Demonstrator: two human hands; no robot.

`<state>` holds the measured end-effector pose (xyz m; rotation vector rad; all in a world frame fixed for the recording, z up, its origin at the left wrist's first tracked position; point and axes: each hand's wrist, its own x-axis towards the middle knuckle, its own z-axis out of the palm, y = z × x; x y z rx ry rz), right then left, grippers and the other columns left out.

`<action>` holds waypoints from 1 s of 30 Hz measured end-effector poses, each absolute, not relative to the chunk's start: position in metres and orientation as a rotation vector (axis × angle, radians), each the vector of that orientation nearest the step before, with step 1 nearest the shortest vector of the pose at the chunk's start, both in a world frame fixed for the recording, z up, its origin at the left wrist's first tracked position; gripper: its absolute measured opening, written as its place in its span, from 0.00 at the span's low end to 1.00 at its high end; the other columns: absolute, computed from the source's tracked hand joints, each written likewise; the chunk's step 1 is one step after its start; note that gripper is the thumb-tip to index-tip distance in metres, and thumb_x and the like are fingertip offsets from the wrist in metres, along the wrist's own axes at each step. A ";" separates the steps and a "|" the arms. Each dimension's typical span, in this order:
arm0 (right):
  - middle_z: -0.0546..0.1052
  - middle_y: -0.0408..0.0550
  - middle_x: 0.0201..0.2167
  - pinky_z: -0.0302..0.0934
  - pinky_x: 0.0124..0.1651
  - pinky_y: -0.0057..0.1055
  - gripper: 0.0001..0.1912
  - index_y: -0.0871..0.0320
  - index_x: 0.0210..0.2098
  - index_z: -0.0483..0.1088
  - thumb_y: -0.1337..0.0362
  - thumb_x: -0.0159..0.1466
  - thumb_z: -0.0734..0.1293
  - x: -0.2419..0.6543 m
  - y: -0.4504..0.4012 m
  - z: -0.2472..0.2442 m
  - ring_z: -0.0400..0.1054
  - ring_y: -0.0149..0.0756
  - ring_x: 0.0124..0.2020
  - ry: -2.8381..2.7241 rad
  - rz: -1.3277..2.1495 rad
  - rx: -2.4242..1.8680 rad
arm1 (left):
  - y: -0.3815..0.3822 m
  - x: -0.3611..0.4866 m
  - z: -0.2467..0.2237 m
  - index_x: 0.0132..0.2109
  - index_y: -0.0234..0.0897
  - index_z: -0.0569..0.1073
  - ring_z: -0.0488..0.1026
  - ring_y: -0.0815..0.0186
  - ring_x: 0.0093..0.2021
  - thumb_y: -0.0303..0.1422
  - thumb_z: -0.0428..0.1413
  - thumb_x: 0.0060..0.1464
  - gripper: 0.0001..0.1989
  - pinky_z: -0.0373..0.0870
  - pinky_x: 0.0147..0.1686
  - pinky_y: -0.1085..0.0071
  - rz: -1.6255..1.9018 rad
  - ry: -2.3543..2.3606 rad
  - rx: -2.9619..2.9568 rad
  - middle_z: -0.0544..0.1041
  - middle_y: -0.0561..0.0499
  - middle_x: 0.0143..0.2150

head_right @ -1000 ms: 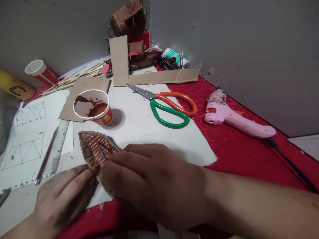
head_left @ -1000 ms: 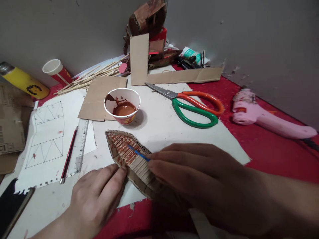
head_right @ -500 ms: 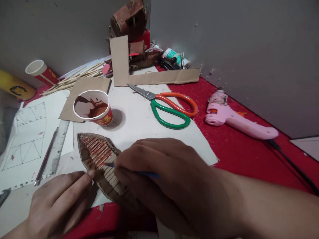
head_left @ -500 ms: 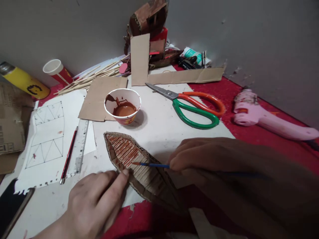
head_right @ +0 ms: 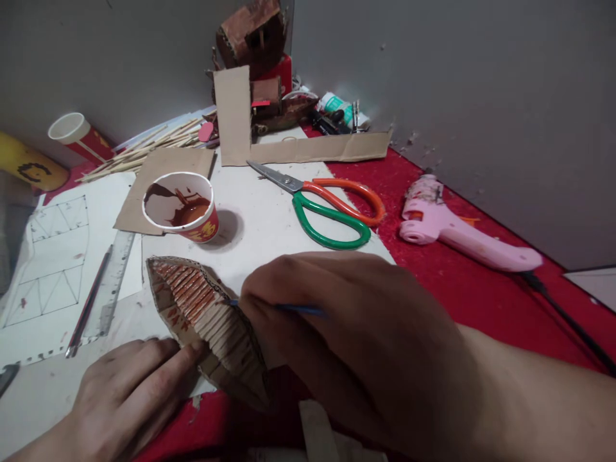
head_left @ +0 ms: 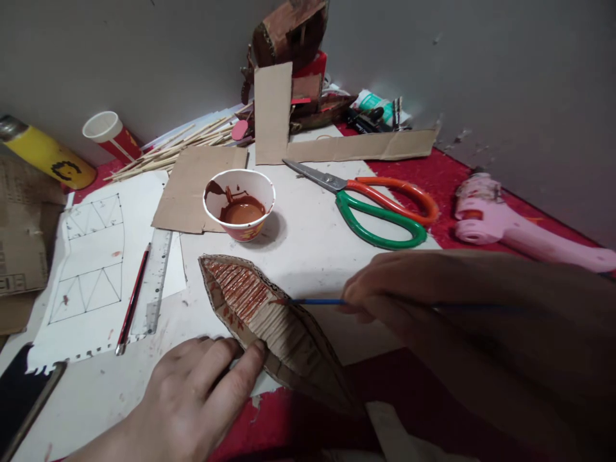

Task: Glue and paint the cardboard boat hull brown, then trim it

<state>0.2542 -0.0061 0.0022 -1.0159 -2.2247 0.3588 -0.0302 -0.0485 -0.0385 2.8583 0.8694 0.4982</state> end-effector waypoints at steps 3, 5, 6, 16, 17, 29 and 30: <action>0.78 0.37 0.28 0.67 0.27 0.23 0.09 0.50 0.38 0.65 0.68 0.72 0.56 0.252 -0.007 -0.001 0.73 0.27 0.24 -2.204 0.547 -0.925 | -0.049 -0.030 -0.038 0.56 0.24 0.71 0.67 0.65 0.31 0.22 0.49 0.63 0.17 0.67 0.29 0.67 0.499 0.884 2.872 0.73 0.45 0.36; 0.79 0.37 0.29 0.67 0.28 0.21 0.09 0.51 0.39 0.65 0.67 0.73 0.56 0.250 -0.006 -0.004 0.73 0.25 0.25 -2.242 0.589 -0.865 | -0.049 -0.030 -0.038 0.56 0.24 0.71 0.67 0.65 0.31 0.22 0.49 0.63 0.16 0.67 0.29 0.68 0.496 0.894 2.879 0.73 0.45 0.36; 0.79 0.38 0.29 0.67 0.28 0.21 0.10 0.52 0.39 0.65 0.67 0.73 0.55 0.249 -0.006 -0.005 0.73 0.25 0.26 -2.260 0.576 -0.844 | -0.049 -0.030 -0.038 0.56 0.24 0.71 0.68 0.65 0.31 0.22 0.49 0.63 0.16 0.67 0.29 0.68 0.492 0.899 2.881 0.73 0.45 0.36; 0.79 0.45 0.33 0.72 0.32 0.30 0.09 0.46 0.37 0.68 0.59 0.71 0.58 0.259 -0.017 -0.009 0.76 0.37 0.34 -2.267 0.265 -0.885 | -0.049 -0.028 -0.038 0.56 0.24 0.71 0.67 0.66 0.31 0.22 0.50 0.63 0.15 0.65 0.29 0.69 0.511 0.915 2.865 0.73 0.46 0.35; 0.79 0.46 0.33 0.73 0.33 0.32 0.08 0.44 0.38 0.69 0.57 0.70 0.59 0.259 -0.019 -0.012 0.76 0.39 0.35 -2.277 0.263 -0.906 | -0.049 -0.028 -0.038 0.55 0.25 0.71 0.67 0.66 0.31 0.22 0.50 0.63 0.15 0.65 0.29 0.69 0.514 0.920 2.865 0.73 0.46 0.35; 0.78 0.46 0.36 0.75 0.32 0.31 0.06 0.41 0.41 0.70 0.58 0.68 0.61 0.262 -0.023 -0.013 0.77 0.40 0.36 -2.269 0.186 -0.959 | -0.049 -0.027 -0.039 0.55 0.26 0.71 0.67 0.65 0.29 0.22 0.50 0.63 0.15 0.63 0.28 0.68 0.507 0.952 2.862 0.73 0.47 0.33; 0.78 0.46 0.36 0.74 0.32 0.31 0.06 0.42 0.42 0.69 0.59 0.68 0.61 0.263 -0.024 -0.010 0.77 0.40 0.37 -2.258 0.183 -0.975 | -0.050 -0.027 -0.039 0.55 0.26 0.71 0.67 0.65 0.30 0.22 0.50 0.63 0.15 0.62 0.28 0.68 0.516 0.951 2.855 0.74 0.47 0.34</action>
